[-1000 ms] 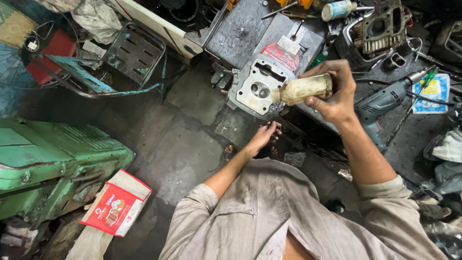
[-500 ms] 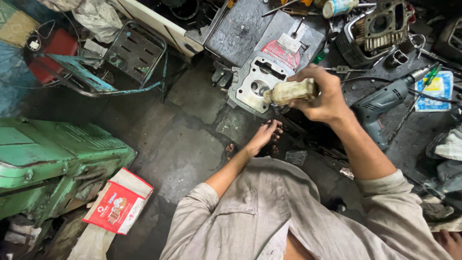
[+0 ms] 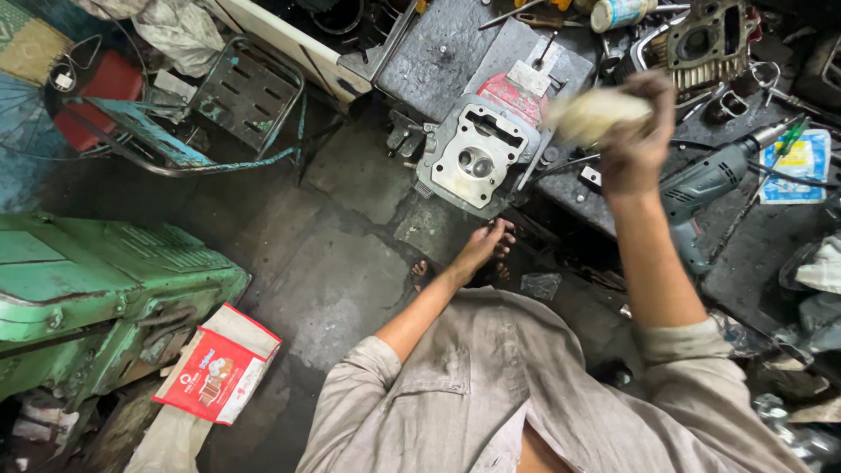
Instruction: The person cleans a metal engine cylinder head clamped in a vise using a cloth and a liquid from a bottle. They wipe the surface, apply liquid, and continue wiping the interior and exterior of the part.
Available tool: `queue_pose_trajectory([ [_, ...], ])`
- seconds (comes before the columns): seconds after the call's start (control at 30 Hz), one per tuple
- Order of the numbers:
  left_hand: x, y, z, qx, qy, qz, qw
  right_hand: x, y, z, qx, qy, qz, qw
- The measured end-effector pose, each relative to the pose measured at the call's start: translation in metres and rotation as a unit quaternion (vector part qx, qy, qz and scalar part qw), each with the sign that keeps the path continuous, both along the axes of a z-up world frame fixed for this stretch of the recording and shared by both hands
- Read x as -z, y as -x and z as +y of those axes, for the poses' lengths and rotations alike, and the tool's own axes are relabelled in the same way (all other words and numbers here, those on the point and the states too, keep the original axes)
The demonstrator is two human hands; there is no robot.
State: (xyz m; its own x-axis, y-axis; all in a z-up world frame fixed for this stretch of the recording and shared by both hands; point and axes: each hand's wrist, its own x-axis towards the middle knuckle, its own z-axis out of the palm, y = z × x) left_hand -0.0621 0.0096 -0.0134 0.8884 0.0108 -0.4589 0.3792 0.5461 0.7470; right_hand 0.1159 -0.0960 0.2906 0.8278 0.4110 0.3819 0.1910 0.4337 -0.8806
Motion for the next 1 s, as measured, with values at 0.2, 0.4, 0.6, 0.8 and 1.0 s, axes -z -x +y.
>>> queue_pose_trajectory([
  [0.2, 0.003, 0.002, 0.002, -0.015, -0.007, 0.011, 1.0, 0.055, -0.062, -0.033, 0.03, -0.135, 0.304, 0.943],
  [0.4, -0.004, 0.001, 0.0, -0.012, -0.011, 0.022, 1.0, 0.106, -0.078, -0.045, 0.035, 0.03, 0.357, 0.933],
  [0.6, -0.012, 0.004, 0.001, 0.002, -0.047, 0.01, 0.999, 0.108, -0.138, -0.016, 0.138, 0.251, 0.01, 0.958],
  [0.8, -0.048, 0.012, 0.004, -0.074, -0.217, -0.038, 0.973, 0.162, -0.213, 0.015, 0.169, 0.401, -0.061, 0.898],
  [1.0, -0.066, 0.01, 0.009, -0.113, -0.254, -0.032, 0.96, 0.156, -0.177, 0.031, 0.209, 0.275, -0.207, 0.915],
])
